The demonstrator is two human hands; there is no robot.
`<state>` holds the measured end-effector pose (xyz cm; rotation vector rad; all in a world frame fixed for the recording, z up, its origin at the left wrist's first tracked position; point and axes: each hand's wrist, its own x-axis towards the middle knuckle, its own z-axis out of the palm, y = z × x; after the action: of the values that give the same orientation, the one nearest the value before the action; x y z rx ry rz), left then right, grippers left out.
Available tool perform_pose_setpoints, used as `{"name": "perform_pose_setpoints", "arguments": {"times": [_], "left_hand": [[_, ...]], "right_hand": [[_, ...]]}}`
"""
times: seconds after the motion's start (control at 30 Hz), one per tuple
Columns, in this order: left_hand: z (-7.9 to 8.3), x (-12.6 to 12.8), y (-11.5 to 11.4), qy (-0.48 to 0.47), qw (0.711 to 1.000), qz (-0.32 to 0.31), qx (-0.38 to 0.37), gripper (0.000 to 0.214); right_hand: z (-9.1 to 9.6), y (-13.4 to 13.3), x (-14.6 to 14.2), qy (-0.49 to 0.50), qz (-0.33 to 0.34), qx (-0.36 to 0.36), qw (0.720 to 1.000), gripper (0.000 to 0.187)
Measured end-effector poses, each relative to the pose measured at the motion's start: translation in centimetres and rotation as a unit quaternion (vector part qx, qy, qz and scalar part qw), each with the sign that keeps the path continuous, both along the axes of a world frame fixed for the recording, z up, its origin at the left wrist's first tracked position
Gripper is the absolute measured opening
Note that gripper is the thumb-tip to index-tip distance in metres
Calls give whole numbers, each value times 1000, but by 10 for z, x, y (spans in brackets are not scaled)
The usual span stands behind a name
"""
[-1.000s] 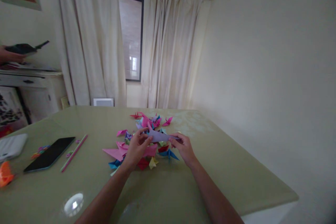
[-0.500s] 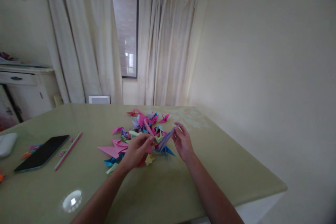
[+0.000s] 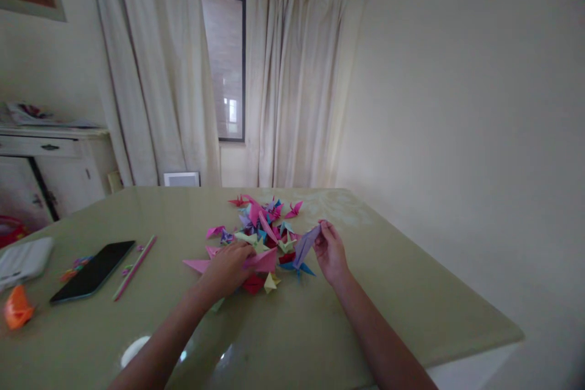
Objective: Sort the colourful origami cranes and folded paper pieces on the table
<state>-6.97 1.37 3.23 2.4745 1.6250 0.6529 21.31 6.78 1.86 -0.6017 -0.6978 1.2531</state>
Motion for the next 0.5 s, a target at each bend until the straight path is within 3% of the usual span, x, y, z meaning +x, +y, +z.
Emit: {"name": "perform_pose_setpoints", "arguments": {"times": [0.13,0.27,0.37,0.5], "left_hand": [[11,2,10,-12,999,30,16,25],[24,18,13,-221,972,35,77,25],[18,42,10,-398,915,18,59,36],[-4,61,1,-487,874,-6,11,45]], "right_hand": [[-1,0,-1,35,10,-19,999,33],[-3,3,0,52,8,-21,998,27],[-5,6,3,51,-5,-17,999,26],[-9,9,8,20,-5,-10,1000,29]]}}
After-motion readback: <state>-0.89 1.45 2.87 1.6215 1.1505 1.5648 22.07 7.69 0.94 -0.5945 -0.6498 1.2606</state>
